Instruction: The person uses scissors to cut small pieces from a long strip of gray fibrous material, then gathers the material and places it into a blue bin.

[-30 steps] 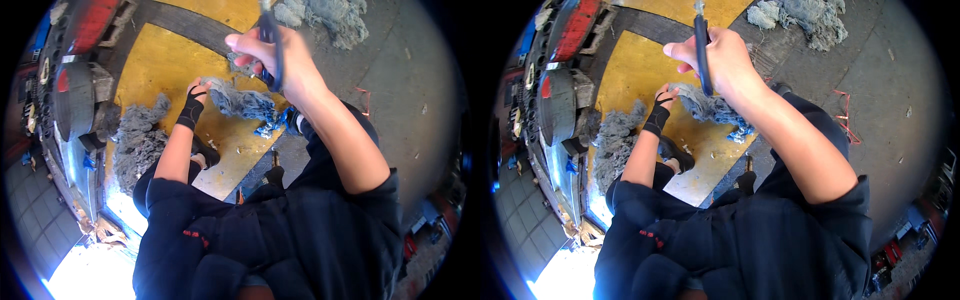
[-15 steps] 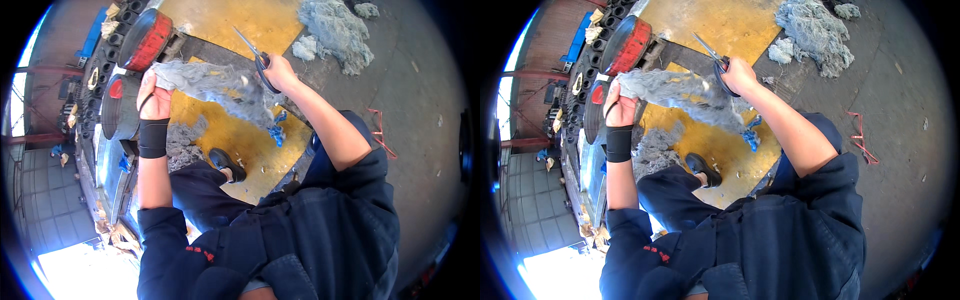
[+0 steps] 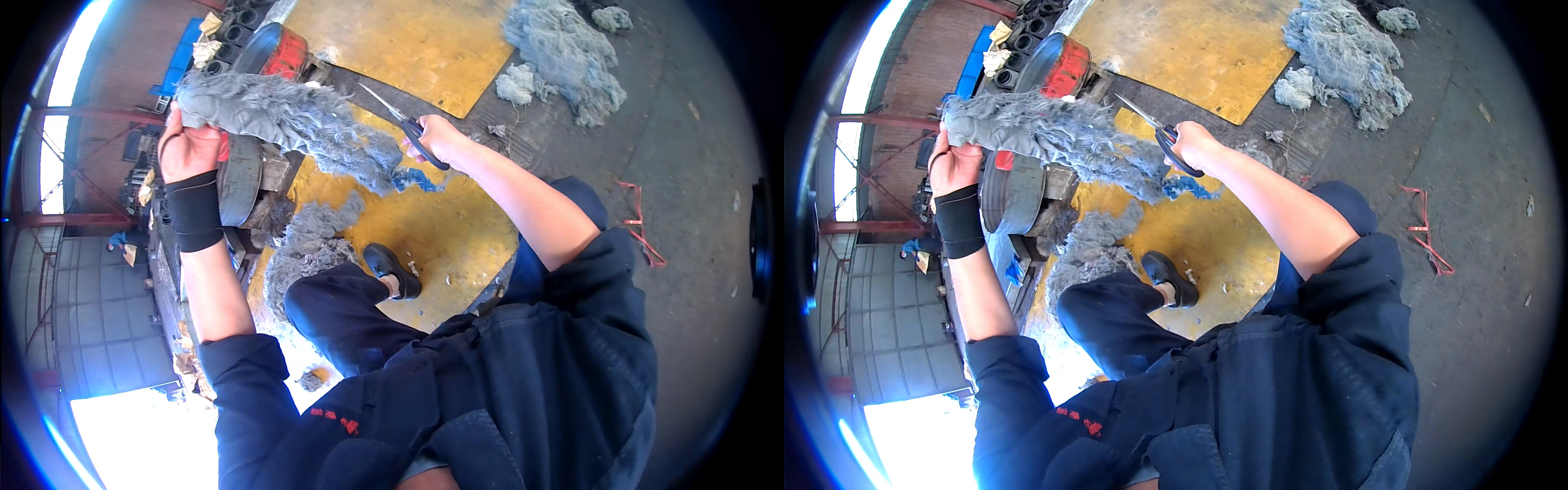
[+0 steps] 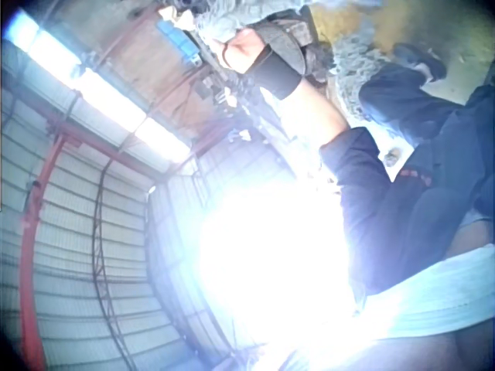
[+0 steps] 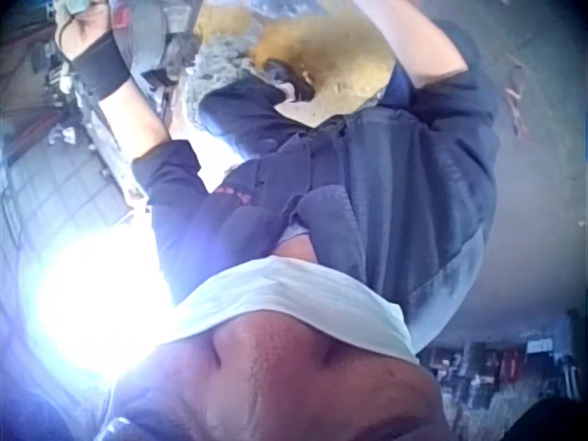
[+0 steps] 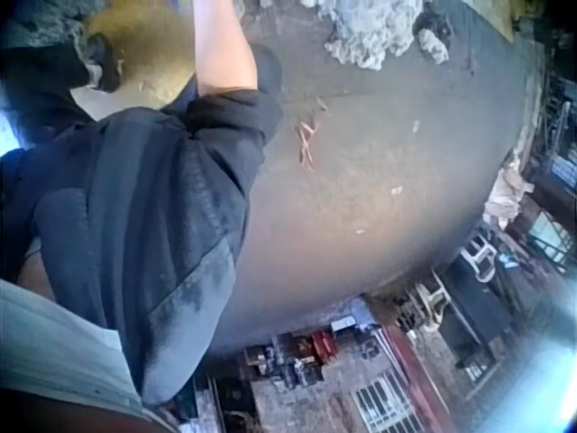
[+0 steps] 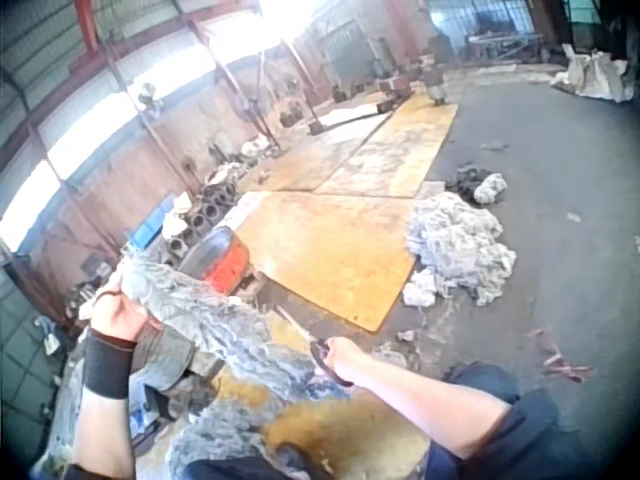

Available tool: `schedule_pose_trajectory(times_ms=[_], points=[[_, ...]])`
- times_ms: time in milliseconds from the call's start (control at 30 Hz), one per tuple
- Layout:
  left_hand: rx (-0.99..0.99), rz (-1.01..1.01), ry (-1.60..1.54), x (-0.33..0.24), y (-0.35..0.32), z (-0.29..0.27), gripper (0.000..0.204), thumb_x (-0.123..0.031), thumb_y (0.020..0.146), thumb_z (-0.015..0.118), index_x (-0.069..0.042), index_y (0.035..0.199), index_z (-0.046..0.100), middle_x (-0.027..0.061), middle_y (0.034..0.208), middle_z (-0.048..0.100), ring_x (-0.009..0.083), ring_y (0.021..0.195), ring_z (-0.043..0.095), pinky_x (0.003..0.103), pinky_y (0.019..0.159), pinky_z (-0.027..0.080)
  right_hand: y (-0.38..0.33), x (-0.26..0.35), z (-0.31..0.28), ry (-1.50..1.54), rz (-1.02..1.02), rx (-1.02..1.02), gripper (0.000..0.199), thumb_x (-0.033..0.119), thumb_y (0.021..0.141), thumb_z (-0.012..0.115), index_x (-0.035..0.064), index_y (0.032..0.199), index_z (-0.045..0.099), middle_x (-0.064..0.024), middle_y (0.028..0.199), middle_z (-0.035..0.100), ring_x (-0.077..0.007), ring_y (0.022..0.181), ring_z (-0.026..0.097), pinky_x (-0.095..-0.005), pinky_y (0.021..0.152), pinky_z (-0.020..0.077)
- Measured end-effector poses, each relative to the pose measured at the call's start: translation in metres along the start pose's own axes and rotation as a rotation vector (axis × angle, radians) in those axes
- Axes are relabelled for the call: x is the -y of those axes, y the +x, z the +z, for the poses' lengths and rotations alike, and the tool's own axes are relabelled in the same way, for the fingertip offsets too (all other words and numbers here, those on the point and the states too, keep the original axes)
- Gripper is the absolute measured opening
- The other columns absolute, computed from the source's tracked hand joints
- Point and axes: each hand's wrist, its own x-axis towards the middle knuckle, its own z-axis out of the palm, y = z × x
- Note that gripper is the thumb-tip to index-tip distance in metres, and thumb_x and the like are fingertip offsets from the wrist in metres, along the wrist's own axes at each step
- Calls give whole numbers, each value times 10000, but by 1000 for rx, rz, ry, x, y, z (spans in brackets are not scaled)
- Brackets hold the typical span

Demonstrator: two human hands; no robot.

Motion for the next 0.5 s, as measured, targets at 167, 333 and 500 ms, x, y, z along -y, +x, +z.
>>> schedule_pose_trajectory(times_ms=[167, 333, 500], points=[[-375, 194, 146, -33, 12, -3, 295, -158, 992, 371, 27, 1193, 484, 181, 1203, 569, 314, 1137, 537, 481, 983, 416, 2, 10, 8, -213, -166, -171, 372, 162, 657, 825, 5, 840, 541, -115, 818, 638, -175, 714, 622, -301, 623, 511], [-707, 414, 394, -5, 4, 22, 255, -146, 982, 388, 29, 1130, 500, 174, 1135, 592, 325, 1066, 570, 498, 938, 444, -43, 31, 39, -156, -334, -112, 565, 373, 583, 887, 77, 783, 450, -75, 749, 582, -177, 727, 571, -337, 698, 493], [-537, 390, 379, 24, -7, 36, 214, -131, 959, 423, 24, 1041, 545, 165, 1048, 627, 296, 990, 608, 463, 834, 501, -63, 35, 61, -245, -519, -183, 506, 293, 613, 876, 76, 847, 482, -25, 738, 541, -154, 673, 523, -289, 654, 482]])
